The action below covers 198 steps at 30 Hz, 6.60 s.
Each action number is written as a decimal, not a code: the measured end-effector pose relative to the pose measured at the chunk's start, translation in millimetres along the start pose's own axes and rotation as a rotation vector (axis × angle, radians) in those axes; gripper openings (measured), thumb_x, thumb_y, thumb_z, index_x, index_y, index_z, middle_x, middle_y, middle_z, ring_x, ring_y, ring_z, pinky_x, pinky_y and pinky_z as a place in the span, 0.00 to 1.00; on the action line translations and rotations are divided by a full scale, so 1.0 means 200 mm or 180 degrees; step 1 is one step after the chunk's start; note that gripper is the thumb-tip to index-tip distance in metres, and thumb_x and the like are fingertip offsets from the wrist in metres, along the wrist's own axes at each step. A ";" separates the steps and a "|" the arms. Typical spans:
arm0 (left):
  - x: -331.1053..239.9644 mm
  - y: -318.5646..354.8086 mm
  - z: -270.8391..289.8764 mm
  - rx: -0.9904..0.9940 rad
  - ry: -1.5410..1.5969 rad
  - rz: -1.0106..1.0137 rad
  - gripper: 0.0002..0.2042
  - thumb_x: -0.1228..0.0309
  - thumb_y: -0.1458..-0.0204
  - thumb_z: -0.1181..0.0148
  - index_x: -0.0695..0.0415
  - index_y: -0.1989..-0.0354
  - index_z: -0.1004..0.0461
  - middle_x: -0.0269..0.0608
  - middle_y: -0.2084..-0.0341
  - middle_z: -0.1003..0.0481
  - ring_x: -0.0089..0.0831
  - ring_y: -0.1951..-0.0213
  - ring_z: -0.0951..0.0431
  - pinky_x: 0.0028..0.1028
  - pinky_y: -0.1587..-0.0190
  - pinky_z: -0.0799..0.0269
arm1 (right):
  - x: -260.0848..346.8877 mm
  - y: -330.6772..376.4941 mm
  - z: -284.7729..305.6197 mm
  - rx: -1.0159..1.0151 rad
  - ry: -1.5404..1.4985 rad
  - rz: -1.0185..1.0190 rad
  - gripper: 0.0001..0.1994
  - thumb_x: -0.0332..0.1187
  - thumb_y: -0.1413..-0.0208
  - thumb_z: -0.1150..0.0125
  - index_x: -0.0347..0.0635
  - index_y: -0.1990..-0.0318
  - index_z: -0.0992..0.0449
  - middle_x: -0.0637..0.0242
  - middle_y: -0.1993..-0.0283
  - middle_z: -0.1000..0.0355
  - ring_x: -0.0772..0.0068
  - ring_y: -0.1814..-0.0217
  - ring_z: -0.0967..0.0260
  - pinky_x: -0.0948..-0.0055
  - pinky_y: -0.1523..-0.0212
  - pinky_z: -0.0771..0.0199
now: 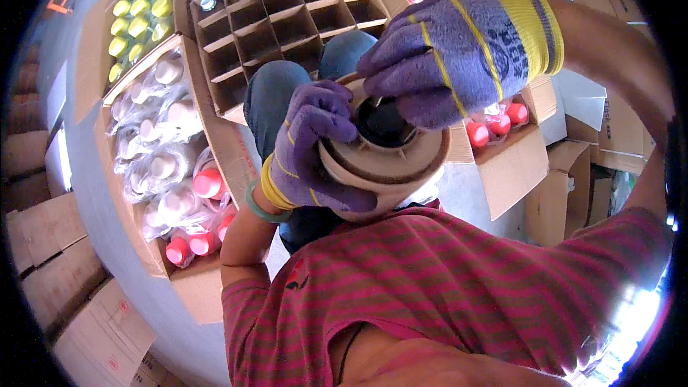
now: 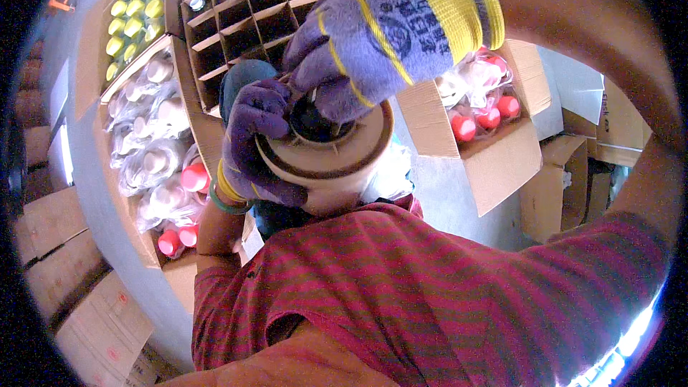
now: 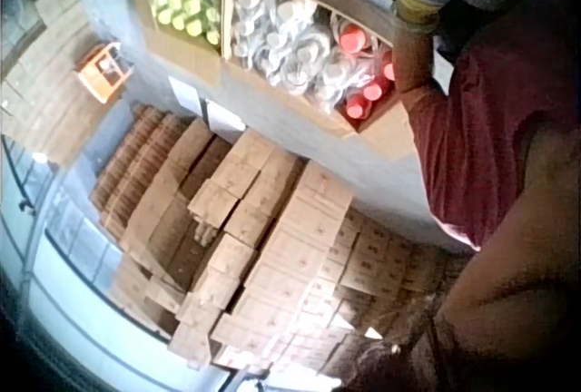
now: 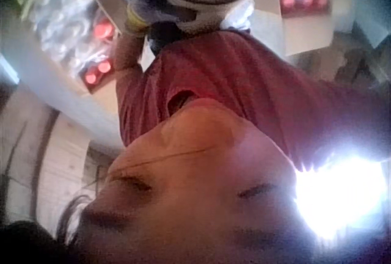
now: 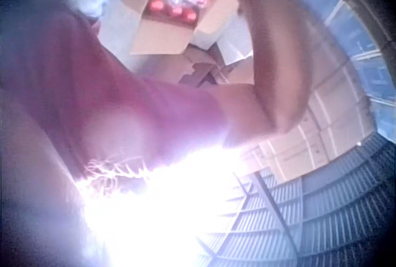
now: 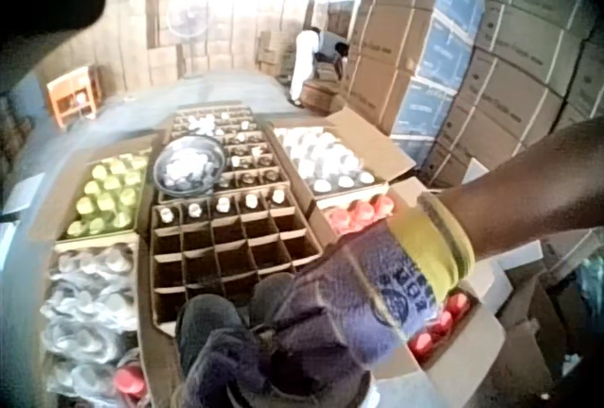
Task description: The person assembles candles by placing a metal base into a cylindrical container, inserting a wax roll, and securing a lid. They then use a tool to adjust the wick inside the container before placing the finished unit into a plastic bag.
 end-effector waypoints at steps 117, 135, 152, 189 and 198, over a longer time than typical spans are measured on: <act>0.09 -0.03 -0.11 -0.0315 -0.0485 0.0471 0.28 0.62 0.76 0.20 0.55 0.65 0.30 0.42 0.64 0.30 0.42 0.58 0.29 0.37 0.51 0.34 | 0.00 0.16 -0.38 -0.0870 -0.1293 -0.2678 0.14 0.43 0.42 0.41 0.43 0.56 0.25 0.59 0.65 0.24 0.60 0.64 0.24 0.70 0.67 0.25; 0.10 -0.02 -0.07 -0.0959 -0.0861 0.0650 0.15 0.68 0.56 0.34 0.60 0.63 0.29 0.48 0.63 0.29 0.41 0.56 0.29 0.35 0.50 0.35 | -0.26 1.20 -1.23 0.0891 -0.1106 -0.5108 0.14 0.38 0.47 0.43 0.46 0.54 0.26 0.55 0.57 0.25 0.55 0.54 0.26 0.61 0.57 0.27; 0.30 -0.02 0.03 -0.0940 -0.1259 0.1050 0.17 0.64 0.37 0.61 0.63 0.62 0.28 0.51 0.60 0.28 0.42 0.52 0.28 0.36 0.46 0.37 | 0.12 1.07 -1.41 -0.1257 -0.1703 -0.5037 0.21 0.46 0.41 0.45 0.40 0.47 0.29 0.59 0.59 0.25 0.58 0.61 0.26 0.65 0.60 0.25; 0.91 -0.28 0.57 -0.0606 -0.2346 0.1492 0.14 0.74 0.46 0.40 0.54 0.50 0.24 0.44 0.60 0.21 0.27 0.61 0.21 0.28 0.57 0.26 | -0.80 0.66 -1.23 -0.2305 -0.1302 -0.5244 0.19 0.43 0.43 0.40 0.44 0.47 0.25 0.55 0.50 0.25 0.60 0.50 0.25 0.68 0.51 0.26; 0.26 0.22 0.34 -0.0986 -0.2776 0.0926 0.16 0.80 0.52 0.46 0.58 0.53 0.27 0.48 0.58 0.24 0.44 0.56 0.22 0.41 0.44 0.32 | -0.04 0.47 -1.01 -0.2951 -0.1159 -0.3944 0.12 0.29 0.51 0.33 0.42 0.58 0.24 0.58 0.60 0.24 0.56 0.60 0.24 0.65 0.59 0.24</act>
Point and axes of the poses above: each hand's wrist, its own y-axis away from the middle knuckle, its own z-axis out of the back of the hand, x = y × z, the point moved 6 cm from there along -y, towards the middle knuckle
